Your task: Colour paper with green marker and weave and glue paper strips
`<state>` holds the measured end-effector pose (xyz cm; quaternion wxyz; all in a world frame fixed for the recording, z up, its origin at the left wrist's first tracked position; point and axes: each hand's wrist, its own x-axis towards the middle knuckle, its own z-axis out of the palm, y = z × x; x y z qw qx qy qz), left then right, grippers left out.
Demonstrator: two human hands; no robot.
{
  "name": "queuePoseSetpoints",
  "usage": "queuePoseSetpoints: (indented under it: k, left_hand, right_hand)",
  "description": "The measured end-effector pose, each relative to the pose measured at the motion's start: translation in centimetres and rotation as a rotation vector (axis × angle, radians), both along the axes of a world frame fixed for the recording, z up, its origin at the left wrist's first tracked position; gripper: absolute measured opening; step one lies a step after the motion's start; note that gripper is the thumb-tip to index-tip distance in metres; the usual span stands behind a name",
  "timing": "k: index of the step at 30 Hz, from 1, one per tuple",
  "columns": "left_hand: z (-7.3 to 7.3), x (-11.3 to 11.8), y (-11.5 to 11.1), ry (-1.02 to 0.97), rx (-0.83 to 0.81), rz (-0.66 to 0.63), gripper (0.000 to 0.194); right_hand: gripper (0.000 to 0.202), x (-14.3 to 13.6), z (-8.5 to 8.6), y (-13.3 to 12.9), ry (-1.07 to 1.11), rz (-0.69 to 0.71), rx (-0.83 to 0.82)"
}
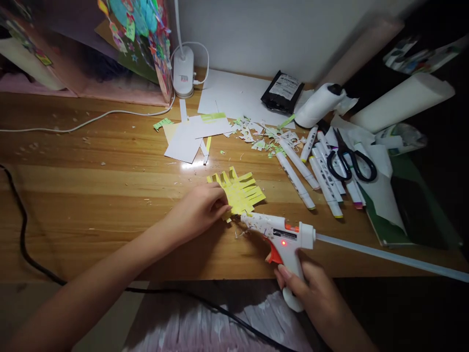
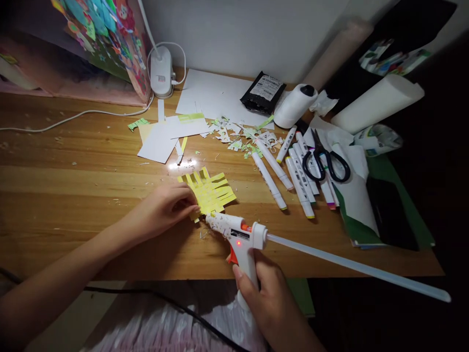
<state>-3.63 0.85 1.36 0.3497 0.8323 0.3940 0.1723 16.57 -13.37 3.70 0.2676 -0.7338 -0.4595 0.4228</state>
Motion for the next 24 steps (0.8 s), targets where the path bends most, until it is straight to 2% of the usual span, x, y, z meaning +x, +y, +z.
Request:
queuePoseSetpoints:
  k: [24]
  left_hand:
    - [0.2,-0.17,-0.39,0.024,-0.023,-0.069,0.01]
  right_hand:
    - [0.036,0.21,-0.6,0.31,-0.019,0.036,-0.092]
